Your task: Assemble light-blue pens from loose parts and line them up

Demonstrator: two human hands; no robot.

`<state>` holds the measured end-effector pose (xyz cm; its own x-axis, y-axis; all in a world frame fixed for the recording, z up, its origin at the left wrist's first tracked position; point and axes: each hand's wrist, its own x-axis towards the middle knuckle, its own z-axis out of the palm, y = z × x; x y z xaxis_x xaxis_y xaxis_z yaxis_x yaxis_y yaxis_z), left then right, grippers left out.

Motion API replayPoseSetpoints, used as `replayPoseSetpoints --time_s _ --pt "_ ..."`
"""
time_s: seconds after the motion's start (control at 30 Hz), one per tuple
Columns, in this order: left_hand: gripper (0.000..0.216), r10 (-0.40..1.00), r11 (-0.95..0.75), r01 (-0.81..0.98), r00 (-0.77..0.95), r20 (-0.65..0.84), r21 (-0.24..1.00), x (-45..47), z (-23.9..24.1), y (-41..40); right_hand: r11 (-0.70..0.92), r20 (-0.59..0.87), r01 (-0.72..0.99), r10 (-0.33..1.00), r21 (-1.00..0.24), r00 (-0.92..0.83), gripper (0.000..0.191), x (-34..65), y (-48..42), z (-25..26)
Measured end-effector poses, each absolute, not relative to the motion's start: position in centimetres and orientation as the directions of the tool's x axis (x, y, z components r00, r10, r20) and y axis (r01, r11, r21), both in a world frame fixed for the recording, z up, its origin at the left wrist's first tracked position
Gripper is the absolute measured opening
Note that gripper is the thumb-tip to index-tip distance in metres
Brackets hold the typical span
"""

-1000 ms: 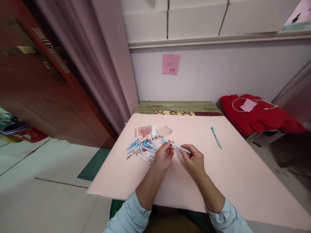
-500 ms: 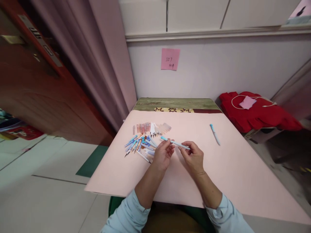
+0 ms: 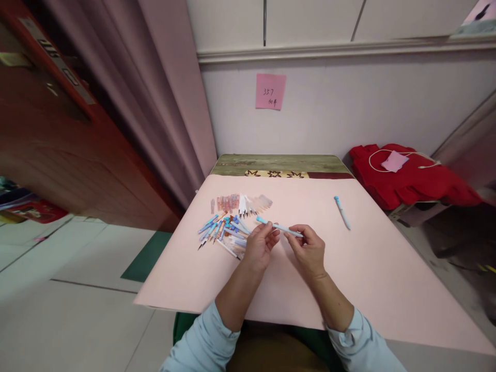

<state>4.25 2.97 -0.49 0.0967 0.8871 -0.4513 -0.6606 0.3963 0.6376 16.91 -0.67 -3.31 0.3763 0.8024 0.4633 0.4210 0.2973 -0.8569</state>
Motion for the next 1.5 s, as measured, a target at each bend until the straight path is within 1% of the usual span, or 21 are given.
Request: replayPoseSetpoints --time_s 0.2,0.43,0.53,0.67,0.8,0.97,1.0,1.1,1.2,1.27,1.33,1.4,1.5 --pt "0.01 0.889 0.394 -0.665 0.099 -0.448 0.635 4.4 -0.2 2.9 0.294 0.441 0.391 0.819 -0.872 0.367 0.019 16.9 -0.7 -3.2" --pt "0.011 0.889 0.395 -0.667 0.105 -0.445 0.631 4.5 0.0 2.9 0.289 0.433 0.383 0.82 -0.878 0.374 0.021 16.8 -0.6 -3.2" --pt "0.01 0.884 0.403 -0.67 0.109 -0.455 0.623 4.6 0.1 2.9 0.253 0.393 0.362 0.83 -0.897 0.395 0.025 16.8 -0.6 -3.4" --pt "0.008 0.887 0.407 -0.677 0.133 -0.442 0.614 4.7 0.3 3.0 0.182 0.358 0.41 0.841 -0.894 0.406 0.031 17.0 -0.6 -3.4" --pt "0.01 0.898 0.391 -0.686 0.14 -0.416 0.613 4.7 0.2 2.9 0.148 0.317 0.431 0.881 -0.89 0.351 0.041 17.1 -0.6 -3.1" --pt "0.013 0.917 0.339 -0.708 0.102 -0.385 0.62 4.8 -0.1 2.7 0.115 0.238 0.383 0.927 -0.916 0.29 0.045 17.1 -0.5 -3.2" --pt "0.013 0.922 0.322 -0.707 0.083 -0.378 0.63 4.7 -0.1 2.7 0.114 0.23 0.38 0.933 -0.918 0.277 0.044 17.0 -0.5 -3.3" --pt "0.013 0.932 0.269 -0.704 0.017 -0.363 0.657 4.4 -0.1 3.0 0.147 0.253 0.379 0.935 -0.914 0.249 0.028 16.8 -0.5 -3.5" --pt "0.013 0.929 0.258 -0.703 -0.006 -0.369 0.662 4.0 0.0 3.3 0.186 0.277 0.356 0.934 -0.916 0.226 0.034 16.5 -0.5 -3.6" --pt "0.013 0.925 0.271 -0.701 0.0 -0.38 0.66 3.7 0.1 3.4 0.185 0.271 0.341 0.935 -0.922 0.227 0.026 16.4 -0.6 -3.6" --pt "0.014 0.921 0.282 -0.701 0.005 -0.391 0.656 3.7 0.2 3.4 0.169 0.253 0.325 0.938 -0.931 0.238 0.024 16.4 -0.6 -3.5" --pt "0.013 0.915 0.297 -0.697 0.013 -0.403 0.653 3.7 0.1 3.2 0.157 0.232 0.307 0.946 -0.939 0.225 0.028 16.5 -0.7 -3.5" --pt "0.011 0.908 0.328 -0.68 0.034 -0.418 0.656 3.9 -0.2 3.0 0.142 0.202 0.277 0.958 -0.95 0.202 0.041 16.7 -0.8 -3.5"
